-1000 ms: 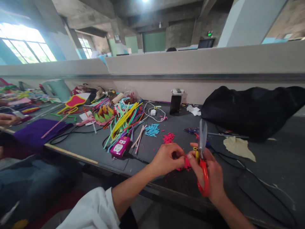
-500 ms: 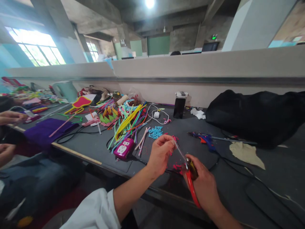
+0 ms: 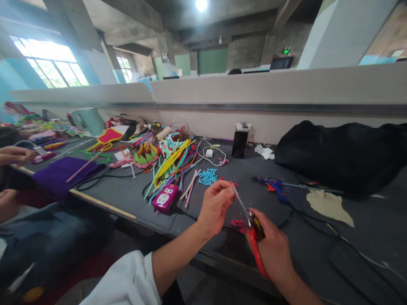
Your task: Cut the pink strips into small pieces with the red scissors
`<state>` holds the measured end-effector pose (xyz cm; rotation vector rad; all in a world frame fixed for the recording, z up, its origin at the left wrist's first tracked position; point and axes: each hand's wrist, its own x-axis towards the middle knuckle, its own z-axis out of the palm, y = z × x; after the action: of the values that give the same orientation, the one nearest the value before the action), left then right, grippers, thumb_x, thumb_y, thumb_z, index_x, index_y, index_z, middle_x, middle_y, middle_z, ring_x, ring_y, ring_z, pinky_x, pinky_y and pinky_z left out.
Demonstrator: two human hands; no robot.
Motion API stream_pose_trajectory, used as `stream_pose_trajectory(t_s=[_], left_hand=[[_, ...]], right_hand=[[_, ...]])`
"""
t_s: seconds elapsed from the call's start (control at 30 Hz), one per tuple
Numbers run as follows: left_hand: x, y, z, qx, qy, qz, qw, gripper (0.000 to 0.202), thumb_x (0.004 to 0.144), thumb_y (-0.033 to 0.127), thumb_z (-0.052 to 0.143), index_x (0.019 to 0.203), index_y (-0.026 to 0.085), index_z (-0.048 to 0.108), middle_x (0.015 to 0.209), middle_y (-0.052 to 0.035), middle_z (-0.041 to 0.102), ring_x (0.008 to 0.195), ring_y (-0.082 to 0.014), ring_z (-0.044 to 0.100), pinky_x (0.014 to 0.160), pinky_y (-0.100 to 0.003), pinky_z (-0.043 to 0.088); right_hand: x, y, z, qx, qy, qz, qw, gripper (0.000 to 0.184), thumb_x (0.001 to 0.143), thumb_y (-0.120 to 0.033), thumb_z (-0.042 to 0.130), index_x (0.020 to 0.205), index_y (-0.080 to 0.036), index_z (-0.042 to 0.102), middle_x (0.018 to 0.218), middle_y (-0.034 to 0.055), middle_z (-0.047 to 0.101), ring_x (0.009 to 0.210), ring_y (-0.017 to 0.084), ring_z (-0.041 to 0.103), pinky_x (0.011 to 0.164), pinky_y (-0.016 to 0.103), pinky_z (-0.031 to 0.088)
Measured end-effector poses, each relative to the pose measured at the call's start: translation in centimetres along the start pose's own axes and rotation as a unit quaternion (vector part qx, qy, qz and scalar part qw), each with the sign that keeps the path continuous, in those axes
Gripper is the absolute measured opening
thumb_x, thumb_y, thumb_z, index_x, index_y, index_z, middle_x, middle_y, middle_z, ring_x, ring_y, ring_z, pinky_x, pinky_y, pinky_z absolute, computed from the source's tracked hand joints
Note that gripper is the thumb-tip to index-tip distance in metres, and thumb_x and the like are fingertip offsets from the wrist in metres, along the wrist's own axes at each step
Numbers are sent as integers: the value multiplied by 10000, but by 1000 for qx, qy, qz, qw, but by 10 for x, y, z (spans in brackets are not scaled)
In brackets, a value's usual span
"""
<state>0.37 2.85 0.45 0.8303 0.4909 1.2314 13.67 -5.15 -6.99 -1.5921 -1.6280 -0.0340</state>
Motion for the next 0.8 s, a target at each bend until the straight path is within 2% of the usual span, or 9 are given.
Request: stream_pose_trajectory(t_s=[0.33, 0.6, 0.7, 0.8], left_hand=[[-1, 3, 2, -2, 7, -5, 1000, 138, 661, 196, 735, 693, 147, 610, 618, 36, 556, 543, -50, 449, 548, -178, 350], [-2, 5, 4, 14, 9, -16, 1000, 138, 651, 210, 726, 689, 151, 607, 593, 35, 544, 539, -55, 455, 547, -180, 344], [1, 5, 2, 55, 9, 10, 998, 139, 670, 233, 712, 690, 153, 600, 575, 42, 515, 536, -61, 441, 559, -195, 346], [11, 1, -8, 167, 19, 47, 985, 137, 685, 252, 694, 693, 150, 604, 616, 35, 536, 553, -68, 437, 557, -205, 337]], right_hand=[[1, 3, 2, 5, 4, -14, 1000, 312, 860, -314, 510, 1105, -165, 632, 978, 57, 732, 835, 181, 709, 785, 293, 557], [3, -3, -3, 10, 4, -11, 1000, 295, 864, -307, 502, 1072, -154, 645, 898, 49, 738, 712, 165, 707, 699, 258, 557], [8, -1, -7, 9, 15, 17, 1000, 303, 867, -354, 512, 1068, -169, 643, 890, 40, 738, 684, 160, 702, 671, 247, 548], [14, 2, -14, 17, 15, 55, 998, 320, 871, -409, 523, 1062, -183, 645, 893, 30, 738, 701, 156, 704, 657, 228, 532]])
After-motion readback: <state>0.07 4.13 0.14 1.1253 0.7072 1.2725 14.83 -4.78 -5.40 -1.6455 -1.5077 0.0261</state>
